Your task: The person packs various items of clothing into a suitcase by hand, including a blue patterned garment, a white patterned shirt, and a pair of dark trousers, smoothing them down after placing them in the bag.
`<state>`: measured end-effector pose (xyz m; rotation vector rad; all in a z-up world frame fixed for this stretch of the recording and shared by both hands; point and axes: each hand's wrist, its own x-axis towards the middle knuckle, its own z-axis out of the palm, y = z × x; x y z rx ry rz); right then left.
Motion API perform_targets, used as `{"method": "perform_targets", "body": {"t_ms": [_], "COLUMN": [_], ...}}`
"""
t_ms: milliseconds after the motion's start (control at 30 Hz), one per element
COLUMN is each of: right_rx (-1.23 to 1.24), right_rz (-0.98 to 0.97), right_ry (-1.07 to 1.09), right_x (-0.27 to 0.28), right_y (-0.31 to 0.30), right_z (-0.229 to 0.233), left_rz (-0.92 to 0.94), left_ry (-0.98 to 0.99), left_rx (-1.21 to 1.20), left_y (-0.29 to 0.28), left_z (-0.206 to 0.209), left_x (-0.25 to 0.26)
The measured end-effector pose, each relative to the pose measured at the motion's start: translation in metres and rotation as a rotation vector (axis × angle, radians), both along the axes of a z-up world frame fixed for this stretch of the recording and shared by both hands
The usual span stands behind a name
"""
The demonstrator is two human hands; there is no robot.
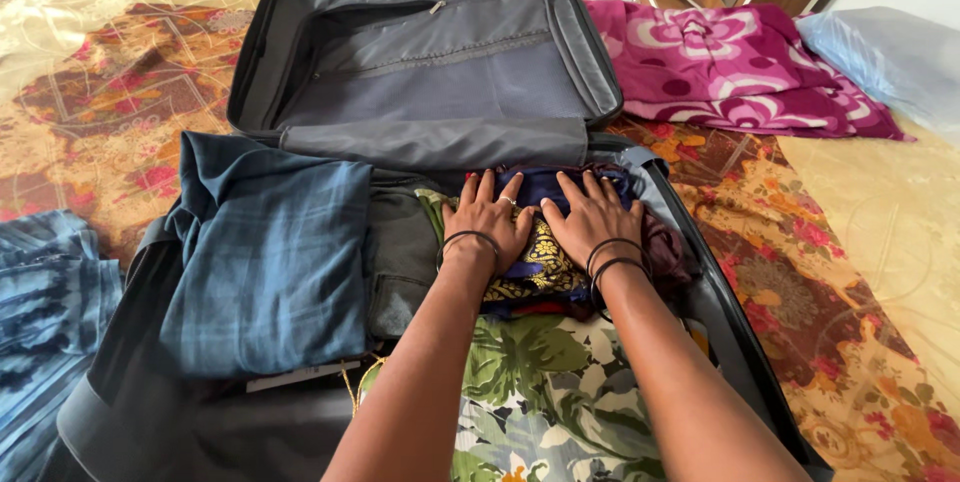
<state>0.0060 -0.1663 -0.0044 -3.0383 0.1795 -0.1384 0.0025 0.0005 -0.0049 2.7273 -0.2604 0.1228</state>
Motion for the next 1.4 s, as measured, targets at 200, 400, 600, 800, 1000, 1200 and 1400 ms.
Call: {"method": "perform_targets", "body": {"t_ms": [200, 400, 600, 800, 1000, 1200, 1400], "right_rx": [-0.006, 0.005, -0.063, -0.003, 0.025, -0.003, -0.103], "right_rz": [-0.003, -0.010, 0.021, 0.005, -0.036, 0.109, 0.052], "right_ry": [-0.031, 0.005, -0.188, -0.069, -0.015, -0.172, -0.008], "right_x": [0.006, -0.012, -0.091, -0.084, -0.104, -0.173, -0.192], "right_y": [-0.004, 0.003, 0.014, 0.010, 0.046, 0.105, 0.108], "right_z": [-0.008, 0.025, 0.020, 0.025, 0.050, -0.003, -0.012], "left_rz": [0.095, -0.054, -0.021, -0.078, 0.093, 0.312, 0.231], "left_ry": [-0.081, -0.347, -0.284, -0.244, -0.316, -0.507, -0.176], "left_rx": [0.086, -0.104, -0.057, 0.062, 0.128, 0.135, 0.147], "left_y": [-0.009, -0.018, -0.007, 0.021, 0.109, 0.205, 0.247], "left_z": [0.009, 0.017, 0.007, 0.017, 0.054, 0.020, 0.006], "left_x": [-0.010, -0.063, -0.067, -0.080, -0.124, -0.175, -0.189]}}
